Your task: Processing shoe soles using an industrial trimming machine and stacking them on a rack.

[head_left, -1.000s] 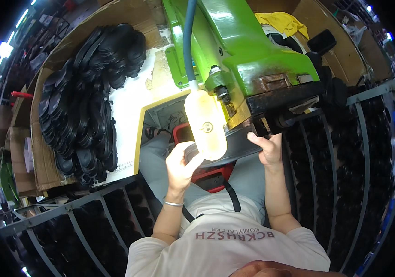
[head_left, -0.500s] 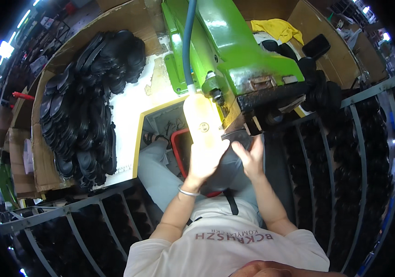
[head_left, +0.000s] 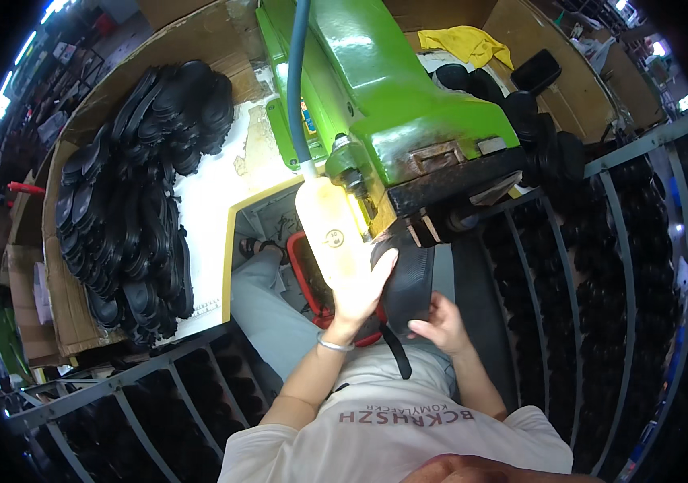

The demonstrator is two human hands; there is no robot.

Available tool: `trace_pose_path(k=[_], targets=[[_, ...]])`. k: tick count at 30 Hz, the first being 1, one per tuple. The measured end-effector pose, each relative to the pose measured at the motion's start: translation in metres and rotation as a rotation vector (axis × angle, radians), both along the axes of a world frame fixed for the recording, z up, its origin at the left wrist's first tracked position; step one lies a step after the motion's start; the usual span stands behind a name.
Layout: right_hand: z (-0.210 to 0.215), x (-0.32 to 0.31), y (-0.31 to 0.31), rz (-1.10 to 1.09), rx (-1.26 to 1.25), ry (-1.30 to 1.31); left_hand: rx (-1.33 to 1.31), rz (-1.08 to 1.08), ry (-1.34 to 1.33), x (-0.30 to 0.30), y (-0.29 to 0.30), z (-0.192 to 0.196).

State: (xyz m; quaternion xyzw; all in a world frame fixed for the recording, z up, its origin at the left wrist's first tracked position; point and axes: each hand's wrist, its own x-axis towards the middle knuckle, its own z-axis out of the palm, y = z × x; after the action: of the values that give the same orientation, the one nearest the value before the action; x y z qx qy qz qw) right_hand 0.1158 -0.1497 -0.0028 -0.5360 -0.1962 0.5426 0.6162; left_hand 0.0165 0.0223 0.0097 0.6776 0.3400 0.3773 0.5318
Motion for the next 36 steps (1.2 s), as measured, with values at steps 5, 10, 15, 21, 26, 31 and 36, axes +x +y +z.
trace_pose_path(k=[5,10,15,21,26,31,36], targets=[[-0.002,-0.023,0.017,0.090,0.043,0.141,0.219,0.033,0.034,-0.006,0.002,-0.013],[-0.012,-0.019,-0.005,0.087,0.007,0.104,-0.101,0.135,-0.173,-0.031,-0.016,-0.009],[-0.011,-0.019,0.007,0.106,0.002,0.063,-0.183,-0.022,-0.160,-0.017,-0.017,-0.012],[-0.031,0.012,0.026,-0.154,0.207,-0.062,-0.054,-0.183,-0.033,-0.006,-0.011,0.011],[0.026,0.044,0.083,-0.243,0.304,-0.153,0.124,-0.177,-0.025,-0.010,-0.003,0.023],[0.033,0.039,0.092,-0.437,0.428,-0.133,-0.162,-0.253,0.194,-0.023,-0.002,0.020],[0.036,0.026,0.108,-0.574,0.477,-0.102,0.365,-0.066,0.082,-0.021,0.016,0.046]])
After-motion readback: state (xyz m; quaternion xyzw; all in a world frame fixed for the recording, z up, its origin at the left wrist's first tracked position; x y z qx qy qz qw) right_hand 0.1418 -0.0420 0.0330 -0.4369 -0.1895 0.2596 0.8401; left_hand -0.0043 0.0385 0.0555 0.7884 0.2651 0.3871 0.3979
